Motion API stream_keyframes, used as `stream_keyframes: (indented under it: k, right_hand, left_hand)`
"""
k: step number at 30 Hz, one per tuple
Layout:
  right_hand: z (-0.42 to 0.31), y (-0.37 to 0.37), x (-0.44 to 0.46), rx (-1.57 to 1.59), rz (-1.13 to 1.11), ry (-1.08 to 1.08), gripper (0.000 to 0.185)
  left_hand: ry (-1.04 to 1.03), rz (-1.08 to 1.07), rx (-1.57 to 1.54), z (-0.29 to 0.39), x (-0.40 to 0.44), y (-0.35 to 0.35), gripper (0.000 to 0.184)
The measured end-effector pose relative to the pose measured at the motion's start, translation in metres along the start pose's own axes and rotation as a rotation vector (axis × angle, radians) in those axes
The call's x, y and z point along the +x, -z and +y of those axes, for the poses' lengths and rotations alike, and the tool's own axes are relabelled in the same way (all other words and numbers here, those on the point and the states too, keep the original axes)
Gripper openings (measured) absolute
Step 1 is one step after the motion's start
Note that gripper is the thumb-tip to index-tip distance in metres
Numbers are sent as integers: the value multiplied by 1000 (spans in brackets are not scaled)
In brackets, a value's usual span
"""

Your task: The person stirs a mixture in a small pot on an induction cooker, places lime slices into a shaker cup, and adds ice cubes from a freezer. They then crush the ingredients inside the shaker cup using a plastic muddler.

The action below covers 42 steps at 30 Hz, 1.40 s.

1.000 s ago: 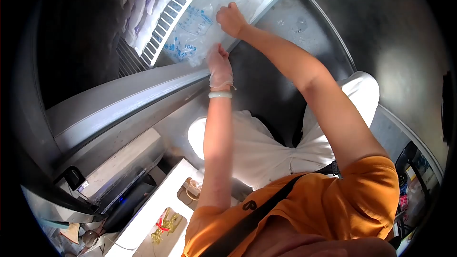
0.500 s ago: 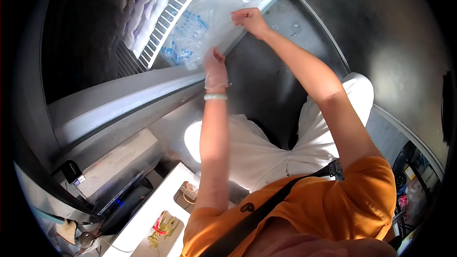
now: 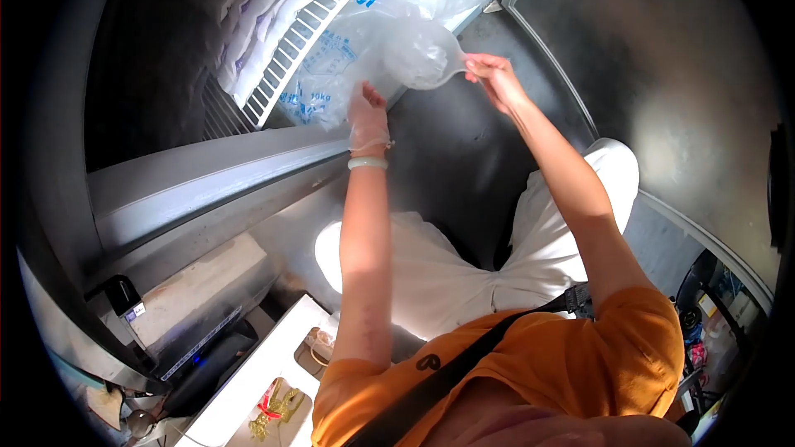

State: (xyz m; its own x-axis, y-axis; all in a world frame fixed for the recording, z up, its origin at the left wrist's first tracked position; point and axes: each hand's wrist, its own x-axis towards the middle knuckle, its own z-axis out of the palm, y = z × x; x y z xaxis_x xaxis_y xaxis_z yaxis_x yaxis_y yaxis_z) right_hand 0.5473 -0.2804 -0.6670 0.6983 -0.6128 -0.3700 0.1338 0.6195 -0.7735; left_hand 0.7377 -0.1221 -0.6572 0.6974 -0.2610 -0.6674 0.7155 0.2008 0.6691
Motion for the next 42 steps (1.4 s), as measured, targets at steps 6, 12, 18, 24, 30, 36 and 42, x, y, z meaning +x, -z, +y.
stream_keyframes:
  k: [6,12,18,24,30,36,42]
  right_hand:
    - [-38,14,-61,23,-10,80,20]
    - [-144,-41,-192,-208,119,81,21]
    - [-263,-135,-338,-311,207,-9,20]
    - [-369,-217,-423,-246,13,-127,33]
    - [-426,-314,-436,-421,-246,-21,34]
    - [-407,-439,-413,-471,-307,166,37]
    - [-379,-593,-396,-515,-309,244,37]
  left_hand:
    - [-258,-345,565,-2,-35,16,21]
    - [207,-229,407,40,-159,38,34]
    - [145,-437,1010,108,-346,90,36]
    - [-229,-530,1110,190,-493,103,37]
    - [-203,138,856,297,-560,77,28]
    - [-705,579,488,418,-550,132,70]
    - [-1160,476,744,552,-492,191,111]
